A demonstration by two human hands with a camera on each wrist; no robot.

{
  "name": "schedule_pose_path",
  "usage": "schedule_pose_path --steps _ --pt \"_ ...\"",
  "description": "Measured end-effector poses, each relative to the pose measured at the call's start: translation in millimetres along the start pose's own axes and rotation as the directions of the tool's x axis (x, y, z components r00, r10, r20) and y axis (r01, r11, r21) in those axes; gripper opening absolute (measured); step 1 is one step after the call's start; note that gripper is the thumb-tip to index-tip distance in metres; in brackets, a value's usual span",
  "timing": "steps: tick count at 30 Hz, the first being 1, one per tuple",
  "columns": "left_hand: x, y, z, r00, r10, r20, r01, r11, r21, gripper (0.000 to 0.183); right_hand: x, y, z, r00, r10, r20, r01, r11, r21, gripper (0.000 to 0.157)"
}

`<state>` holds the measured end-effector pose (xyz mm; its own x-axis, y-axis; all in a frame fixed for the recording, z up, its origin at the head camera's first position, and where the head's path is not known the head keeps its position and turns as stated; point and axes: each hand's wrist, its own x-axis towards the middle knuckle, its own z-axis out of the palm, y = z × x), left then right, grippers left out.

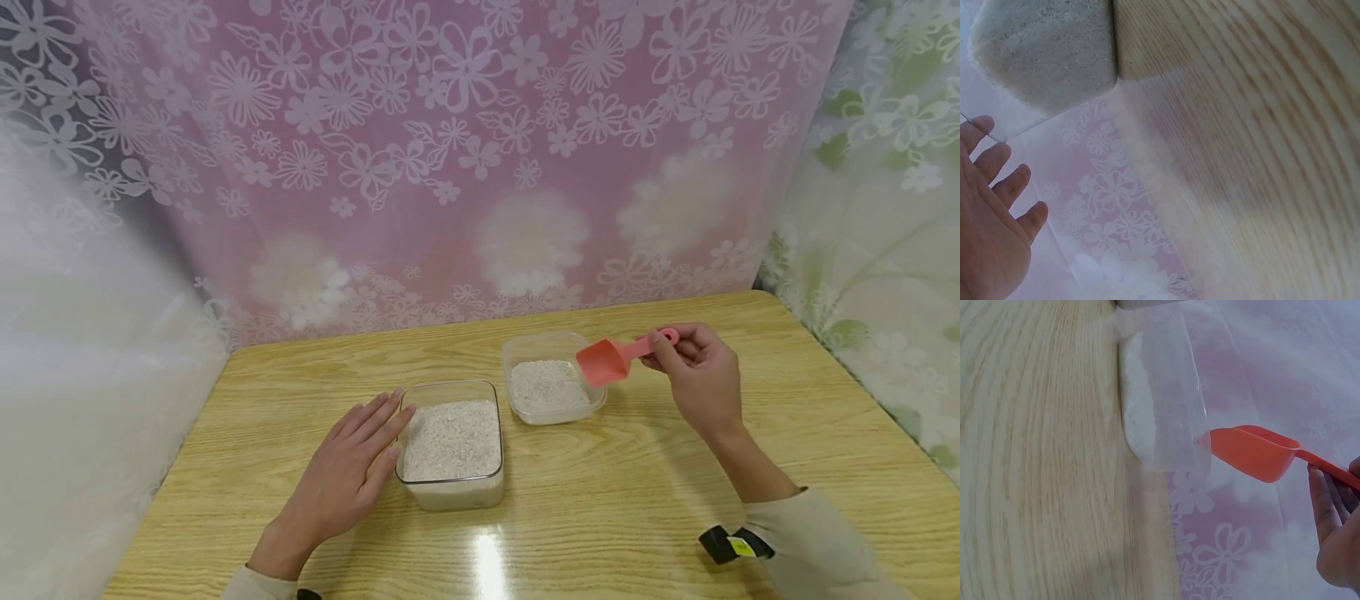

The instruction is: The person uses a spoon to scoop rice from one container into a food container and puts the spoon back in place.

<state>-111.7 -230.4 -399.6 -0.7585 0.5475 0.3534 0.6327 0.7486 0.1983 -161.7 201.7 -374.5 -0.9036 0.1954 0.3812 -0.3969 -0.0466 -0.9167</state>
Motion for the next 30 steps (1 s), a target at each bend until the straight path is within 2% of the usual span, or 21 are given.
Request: schedule_pose_path --steps 4,8,13,17,20,23,30 --pt "0.2 -0.1 -0.9 1.0 -0.001 0.012 0.001 1.0 0.011 0.048 -3 -6 6.7 0.998 -0.042 -0.044 0.044 0.998 0.055 0.016" --pt "-0.2 -0.8 -2.1 1.0 -0.008 0.027 0.007 1.0 0.021 0.047 -8 -18 18.7 0.995 -0.014 -0.094 0.031 0.984 0.176 0.012" --pt "-0.2 -0.6 -4.2 0.999 -0.007 0.032 0.005 0.999 0.044 0.047 -17 -35 37.9 0.999 0.046 0.006 -0.045 0.94 0.338 0.01" --pt "0.4 0.5 -5.3 1.0 0.0 0.025 -0.002 0.998 0.055 0.047 -23 -43 56.6 0.99 0.101 0.097 -0.131 0.91 0.393 0.01" --pt "0.5 0.8 -5.6 1.0 0.005 0.024 -0.006 0.998 0.065 0.047 -28 -42 71.2 0.978 0.145 0.153 -0.194 0.904 0.38 0.011" --pt "0.5 0.6 -5.7 1.0 0.007 0.025 -0.008 0.997 0.078 0.046 -33 -37 84.6 0.963 0.179 0.201 -0.236 0.921 0.311 0.015" --pt "1.0 0.6 -5.5 1.0 0.014 0.021 -0.015 0.996 0.089 0.047 -43 -32 106.9 0.95 0.193 0.245 -0.232 0.963 0.138 0.023"
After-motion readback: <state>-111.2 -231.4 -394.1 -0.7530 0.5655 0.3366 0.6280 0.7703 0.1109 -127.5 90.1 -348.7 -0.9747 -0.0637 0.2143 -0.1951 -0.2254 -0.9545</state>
